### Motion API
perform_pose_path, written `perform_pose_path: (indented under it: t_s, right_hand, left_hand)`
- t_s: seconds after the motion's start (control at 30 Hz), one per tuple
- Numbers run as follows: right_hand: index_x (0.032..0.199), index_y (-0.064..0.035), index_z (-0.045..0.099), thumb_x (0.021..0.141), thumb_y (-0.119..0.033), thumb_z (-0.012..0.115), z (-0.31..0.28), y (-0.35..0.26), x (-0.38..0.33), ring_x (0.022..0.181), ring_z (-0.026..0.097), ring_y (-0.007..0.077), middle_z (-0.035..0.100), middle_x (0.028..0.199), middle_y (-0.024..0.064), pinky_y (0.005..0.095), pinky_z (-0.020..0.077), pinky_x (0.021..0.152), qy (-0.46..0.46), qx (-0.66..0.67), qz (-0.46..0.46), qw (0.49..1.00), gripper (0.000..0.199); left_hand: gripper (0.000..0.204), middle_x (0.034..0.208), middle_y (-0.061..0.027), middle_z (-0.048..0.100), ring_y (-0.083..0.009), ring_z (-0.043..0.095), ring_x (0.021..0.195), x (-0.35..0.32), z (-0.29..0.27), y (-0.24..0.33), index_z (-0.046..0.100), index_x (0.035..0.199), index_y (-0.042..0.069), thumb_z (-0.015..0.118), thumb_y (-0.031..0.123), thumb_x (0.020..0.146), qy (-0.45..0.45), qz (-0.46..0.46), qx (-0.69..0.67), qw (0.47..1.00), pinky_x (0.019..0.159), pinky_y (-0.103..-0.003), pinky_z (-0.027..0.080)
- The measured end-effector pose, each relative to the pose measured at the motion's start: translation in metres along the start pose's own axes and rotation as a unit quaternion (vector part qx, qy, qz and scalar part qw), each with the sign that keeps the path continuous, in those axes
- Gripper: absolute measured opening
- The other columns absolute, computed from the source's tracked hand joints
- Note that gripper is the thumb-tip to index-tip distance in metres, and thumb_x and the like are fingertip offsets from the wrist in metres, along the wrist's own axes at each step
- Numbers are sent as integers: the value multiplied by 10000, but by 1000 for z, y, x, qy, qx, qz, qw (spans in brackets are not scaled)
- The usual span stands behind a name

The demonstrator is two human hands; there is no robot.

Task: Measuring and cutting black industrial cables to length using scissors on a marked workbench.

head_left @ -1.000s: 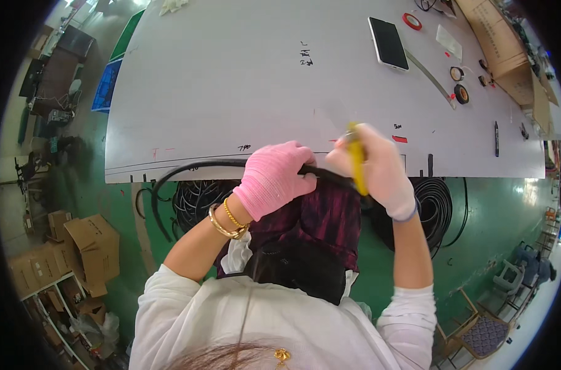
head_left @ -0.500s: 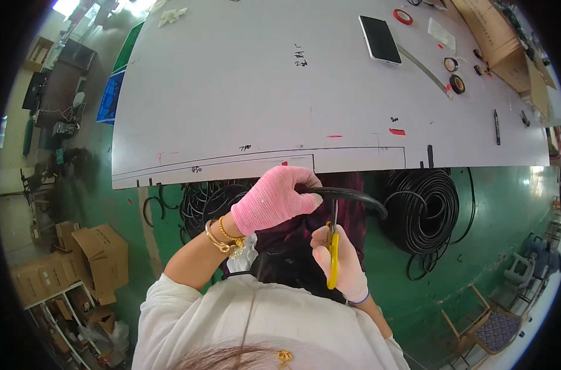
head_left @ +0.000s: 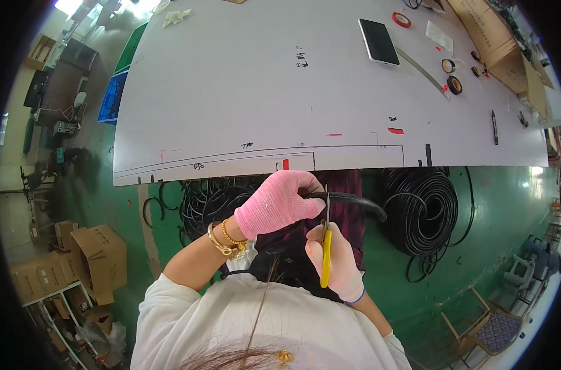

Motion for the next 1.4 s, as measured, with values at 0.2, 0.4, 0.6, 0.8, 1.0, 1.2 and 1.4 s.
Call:
perform_pose_path:
  t_s: [0.2, 0.4, 0.6, 0.8, 1.0, 1.2, 1.4]
  right_hand:
    - [989, -31, 519, 979, -402, 687, -1, -21, -3, 688, 486, 77, 509, 791, -12, 217, 436, 637, 48, -155, -70, 984, 407]
    - [948, -55, 508, 990, -400, 665, 3, -7, -1, 631, 476, 63, 514, 760, -15, 223, 420, 577, 55, -85, -38, 994, 382]
    - [944, -50, 512, 999, -337, 647, 4, 0, -3, 604, 482, 70, 523, 751, -2, 223, 407, 548, 68, -33, -13, 997, 321]
    - [906, -41, 521, 968, -242, 639, 6, -5, -10, 543, 481, 87, 528, 679, 13, 234, 389, 511, 60, -26, 64, 996, 241]
    - [865, -33, 552, 949, -273, 706, 6, -15, -17, 527, 508, 64, 551, 628, 0, 240, 407, 500, 50, 31, 121, 991, 297]
    - [883, -23, 562, 883, -149, 795, -13, -1, -28, 604, 548, 66, 582, 697, 12, 238, 450, 558, 45, 26, 120, 991, 265]
    - [922, -20, 613, 708, 9, 885, -77, -69, -29, 694, 586, 113, 658, 818, 45, 280, 491, 662, 327, -75, -154, 929, 348]
  left_hand:
    - [162, 734, -73, 670, -131, 607, 689, -1, 0, -2, 691, 903, -37, 688, 100, 815, 2, -2, -9, 1000, 708, -287, 528]
    - [151, 729, -70, 660, -136, 601, 689, -2, -1, -2, 684, 888, -35, 683, 92, 806, 7, -1, -2, 1000, 708, -285, 525]
    - [202, 790, -61, 664, -137, 576, 675, -1, 1, -8, 667, 991, -12, 669, 75, 808, -18, 2, 19, 1000, 705, -290, 521]
    - [369, 1019, -61, 726, -80, 512, 608, 1, 6, 12, 618, 1153, 19, 548, -23, 793, -159, -44, -164, 973, 582, -236, 483]
    - [407, 1150, -114, 737, -52, 447, 528, 4, 18, 3, 619, 1147, 26, 500, -62, 768, -281, -30, -242, 928, 468, -217, 399]
    - [393, 1127, -106, 743, -50, 475, 544, 9, 14, 3, 614, 1136, 17, 513, -73, 767, -279, -31, -208, 937, 462, -217, 398]
    - [395, 1077, -59, 752, -49, 545, 663, -7, 10, 2, 634, 1188, 13, 561, -18, 801, -283, -19, -216, 934, 526, -218, 455]
Point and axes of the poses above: each hand's wrist, its own x-axis towards the middle knuckle, its own z-axis out of the palm, y = z × x, the point moved 7 cm from there along x, towards the middle knuckle
